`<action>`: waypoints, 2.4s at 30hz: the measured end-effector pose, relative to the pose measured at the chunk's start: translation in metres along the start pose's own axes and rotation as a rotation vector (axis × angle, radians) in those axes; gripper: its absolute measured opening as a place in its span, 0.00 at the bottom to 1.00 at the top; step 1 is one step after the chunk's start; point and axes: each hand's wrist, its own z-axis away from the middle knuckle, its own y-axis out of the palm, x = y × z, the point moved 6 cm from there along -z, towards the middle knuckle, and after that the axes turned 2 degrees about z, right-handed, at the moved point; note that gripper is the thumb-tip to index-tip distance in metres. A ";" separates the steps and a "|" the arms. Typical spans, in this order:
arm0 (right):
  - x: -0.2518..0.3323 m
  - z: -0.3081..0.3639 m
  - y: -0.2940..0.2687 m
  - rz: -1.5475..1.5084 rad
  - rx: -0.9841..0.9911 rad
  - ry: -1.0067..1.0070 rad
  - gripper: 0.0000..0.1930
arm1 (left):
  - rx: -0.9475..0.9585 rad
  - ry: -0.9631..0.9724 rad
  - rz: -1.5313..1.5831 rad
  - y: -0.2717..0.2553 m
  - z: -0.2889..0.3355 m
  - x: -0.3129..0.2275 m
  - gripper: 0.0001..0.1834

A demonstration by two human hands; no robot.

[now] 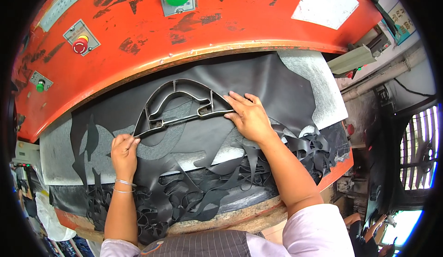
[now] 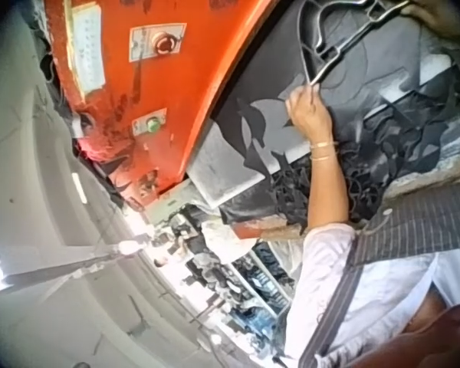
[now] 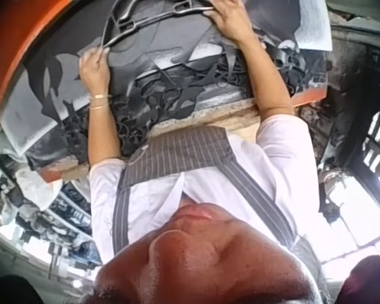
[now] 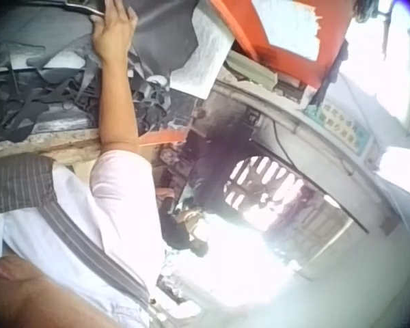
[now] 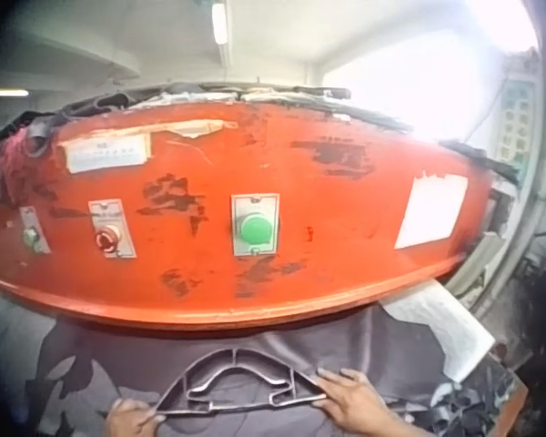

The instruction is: Operating a hydraulic press machine to cut shoe components from leather sheets using metal dies.

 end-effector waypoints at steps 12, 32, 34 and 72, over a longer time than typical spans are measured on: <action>0.003 0.008 0.005 0.064 0.019 -0.037 0.26 | -0.011 -0.043 0.060 -0.005 0.004 0.009 0.08; 0.165 -0.013 -0.118 -0.390 -0.639 0.096 0.13 | -0.635 0.034 0.074 -0.277 -0.009 0.063 0.19; 0.160 0.019 -0.117 -0.387 -0.646 0.138 0.13 | -0.536 -0.010 0.079 -0.272 0.013 0.040 0.19; -0.027 0.006 -0.045 -0.071 0.123 -0.170 0.31 | 0.028 -0.092 -0.177 0.010 -0.055 -0.042 0.20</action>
